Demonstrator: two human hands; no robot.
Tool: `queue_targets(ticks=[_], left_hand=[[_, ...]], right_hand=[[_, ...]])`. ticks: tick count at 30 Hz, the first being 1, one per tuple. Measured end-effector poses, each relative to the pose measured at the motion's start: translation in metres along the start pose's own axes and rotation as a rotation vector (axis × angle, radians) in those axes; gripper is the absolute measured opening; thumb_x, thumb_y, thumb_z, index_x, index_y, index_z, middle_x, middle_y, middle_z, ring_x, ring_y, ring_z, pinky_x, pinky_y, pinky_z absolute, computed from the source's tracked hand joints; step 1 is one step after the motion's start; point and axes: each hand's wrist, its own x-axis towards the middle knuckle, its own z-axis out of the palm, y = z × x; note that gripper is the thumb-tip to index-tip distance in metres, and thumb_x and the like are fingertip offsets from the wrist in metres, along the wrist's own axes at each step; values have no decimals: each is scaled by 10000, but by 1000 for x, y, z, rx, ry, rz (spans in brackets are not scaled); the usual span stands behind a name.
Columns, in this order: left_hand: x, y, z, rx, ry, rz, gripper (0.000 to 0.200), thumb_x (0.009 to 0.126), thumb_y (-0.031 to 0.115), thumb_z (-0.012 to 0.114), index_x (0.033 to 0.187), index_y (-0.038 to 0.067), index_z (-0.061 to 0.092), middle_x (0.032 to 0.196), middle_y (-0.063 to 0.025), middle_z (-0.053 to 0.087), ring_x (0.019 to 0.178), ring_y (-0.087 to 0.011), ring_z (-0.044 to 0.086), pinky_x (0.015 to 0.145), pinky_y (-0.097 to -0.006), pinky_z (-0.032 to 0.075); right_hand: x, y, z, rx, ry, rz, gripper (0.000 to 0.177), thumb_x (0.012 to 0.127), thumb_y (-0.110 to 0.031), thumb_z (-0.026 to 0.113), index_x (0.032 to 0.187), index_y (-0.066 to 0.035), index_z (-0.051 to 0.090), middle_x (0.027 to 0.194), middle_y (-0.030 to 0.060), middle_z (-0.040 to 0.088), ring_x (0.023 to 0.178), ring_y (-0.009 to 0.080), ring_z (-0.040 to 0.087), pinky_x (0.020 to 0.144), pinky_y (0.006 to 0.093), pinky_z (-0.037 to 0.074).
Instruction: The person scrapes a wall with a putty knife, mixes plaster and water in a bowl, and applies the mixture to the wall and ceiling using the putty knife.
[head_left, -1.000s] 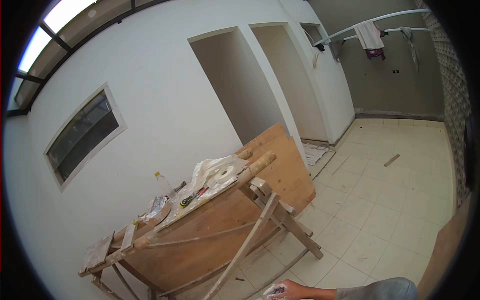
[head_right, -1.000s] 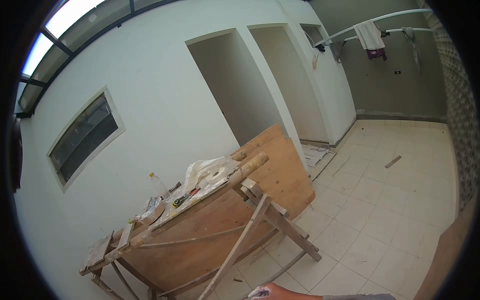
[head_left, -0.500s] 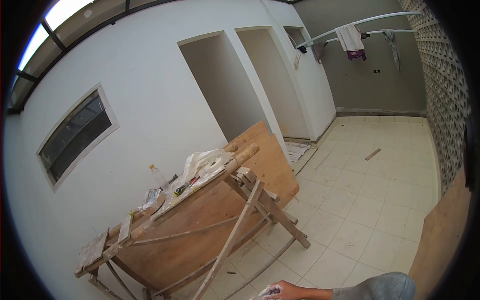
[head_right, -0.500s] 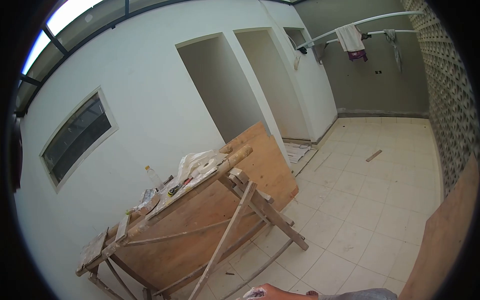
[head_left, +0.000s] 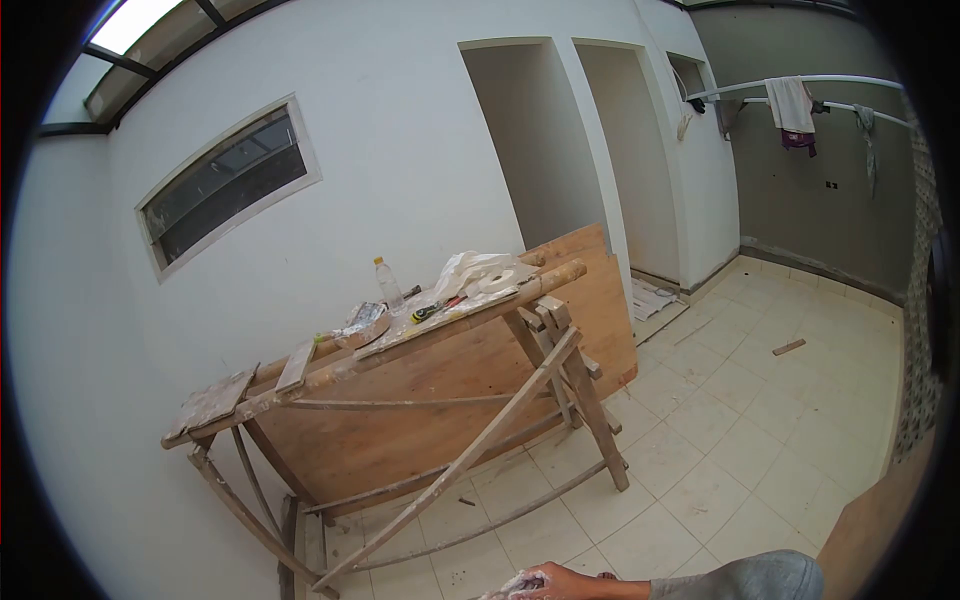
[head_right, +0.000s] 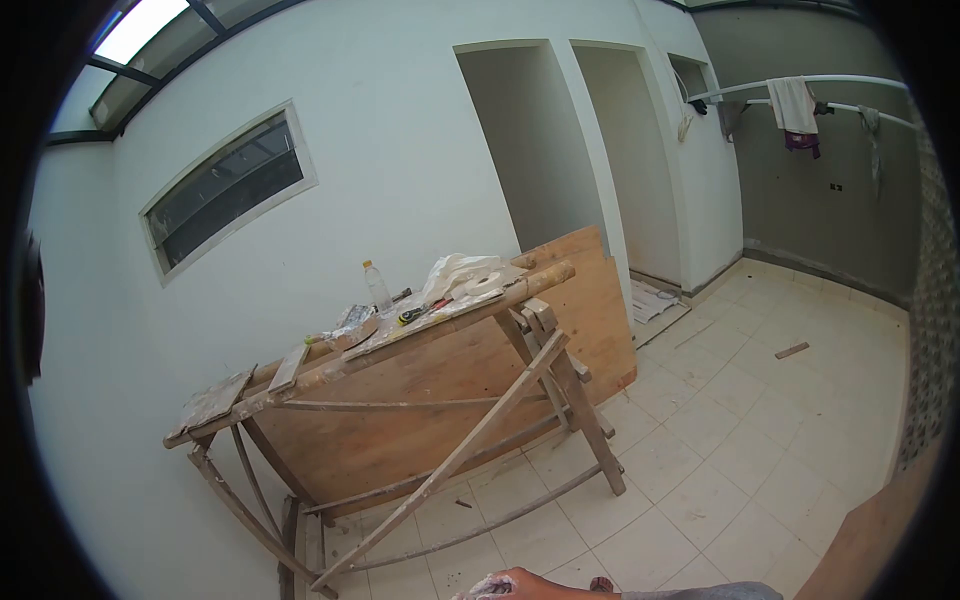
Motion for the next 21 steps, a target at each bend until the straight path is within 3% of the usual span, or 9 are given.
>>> queue_targets(ticks=[3,4,6,8,11,13,15,21], left_hand=[[-18,-1,2,-96,63,32,228,908,167,580,1034,-18,625,908,-80,657,834,-147,619,707,-282,512],[-25,-7,0,-136,125,52,230,914,165,570,1045,-18,616,920,-84,655,839,-151,623,702,-281,517],[-20,-49,1,-304,190,29,213,912,170,571,1006,-15,621,922,-83,651,830,-152,621,721,-288,513],[-17,-65,-1,-341,321,37,193,885,145,603,994,-13,628,909,-86,658,826,-155,627,719,-286,516],[-20,-80,1,-355,308,-26,178,805,69,700,957,-9,651,868,-96,677,812,-167,642,714,-281,525],[-30,-76,-1,-390,293,35,249,814,90,694,1025,-30,639,902,-121,680,817,-187,650,722,-288,523],[-36,-79,-5,-359,310,11,255,817,92,692,1030,-35,634,905,-123,679,819,-189,650,724,-288,523],[-41,-84,-19,-265,353,-40,275,824,99,684,1046,-50,620,913,-130,677,823,-193,649,730,-289,522]], right_hand=[[-3,-7,11,88,-13,102,242,772,-157,732,954,-13,663,766,15,619,716,105,516,619,307,439],[-3,14,13,70,-142,113,242,772,-157,732,954,-13,663,766,15,619,716,105,516,619,307,439],[-1,70,14,23,38,74,245,766,-132,733,975,-18,676,770,21,631,710,113,531,620,300,440],[0,25,15,-33,-116,120,232,763,-113,727,968,-15,678,780,21,635,710,111,533,620,293,441],[-3,18,18,-105,-178,207,224,760,-92,720,964,-9,678,797,27,640,708,110,537,621,280,442],[-6,18,24,-114,-171,241,227,759,-90,719,966,-6,676,804,32,642,705,110,539,621,275,442],[-10,13,32,87,-169,224,222,770,-79,704,972,5,668,814,37,644,701,114,546,624,272,448],[-6,46,38,1,-228,219,201,803,-57,665,990,18,654,842,49,652,746,118,583,655,268,480]])
